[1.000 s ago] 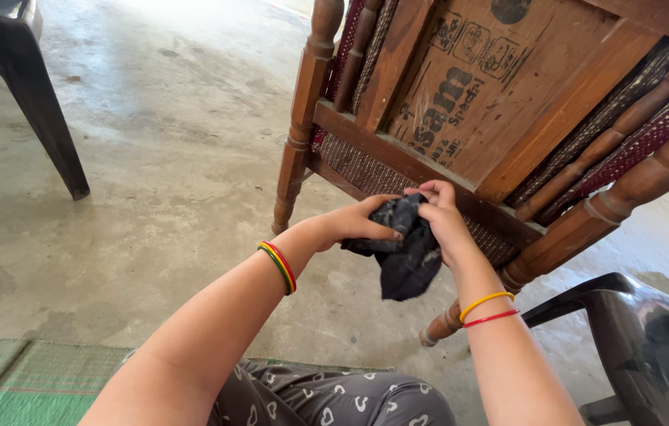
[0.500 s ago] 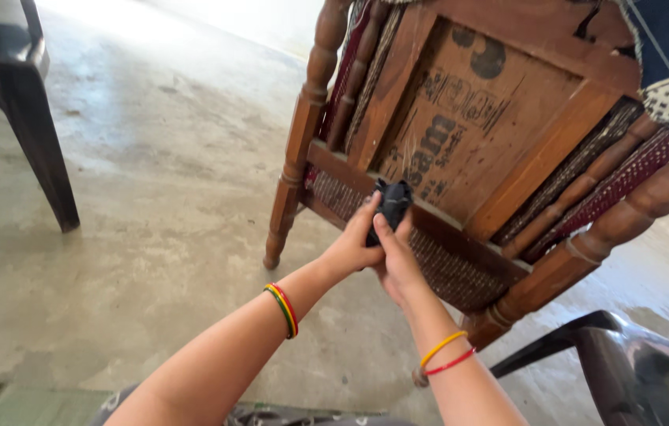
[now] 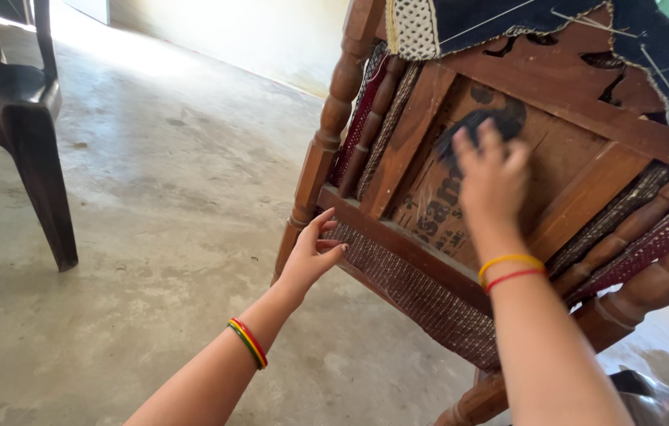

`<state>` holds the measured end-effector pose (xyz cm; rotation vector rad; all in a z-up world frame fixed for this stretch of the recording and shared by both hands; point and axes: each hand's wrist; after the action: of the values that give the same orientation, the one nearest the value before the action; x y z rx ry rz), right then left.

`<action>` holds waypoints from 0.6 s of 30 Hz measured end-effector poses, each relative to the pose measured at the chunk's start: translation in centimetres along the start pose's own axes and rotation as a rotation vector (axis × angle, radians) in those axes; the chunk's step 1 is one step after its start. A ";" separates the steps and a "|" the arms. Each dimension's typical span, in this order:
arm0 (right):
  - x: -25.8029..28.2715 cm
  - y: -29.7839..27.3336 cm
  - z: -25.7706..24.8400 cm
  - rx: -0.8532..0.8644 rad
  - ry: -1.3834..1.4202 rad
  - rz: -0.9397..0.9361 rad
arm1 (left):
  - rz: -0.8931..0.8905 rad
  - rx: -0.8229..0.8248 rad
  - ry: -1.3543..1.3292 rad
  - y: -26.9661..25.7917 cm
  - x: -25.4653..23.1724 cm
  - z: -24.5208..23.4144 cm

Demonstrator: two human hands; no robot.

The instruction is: The person sits on the floor and wipes a wooden chair with a dark cloth. They clean the front frame, legs, and seat area, then tilt the chair forward to wipe the underside and back of the seat.

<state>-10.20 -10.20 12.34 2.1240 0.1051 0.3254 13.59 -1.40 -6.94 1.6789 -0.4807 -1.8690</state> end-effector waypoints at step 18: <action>7.7 2.8 2.2 0.250 0.193 0.032 | 0.094 -0.106 0.025 2.8 3.0 -2.2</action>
<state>-2.32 -11.92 15.03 2.3383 0.2354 0.5614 16.16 -5.25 -7.87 1.5815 -0.4343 -1.7727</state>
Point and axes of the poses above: each hand's wrist, its own y-axis towards the middle knuckle, its own z-axis out of the palm, x = y × z, and after that the axes turned 14 degrees about z, right-handed
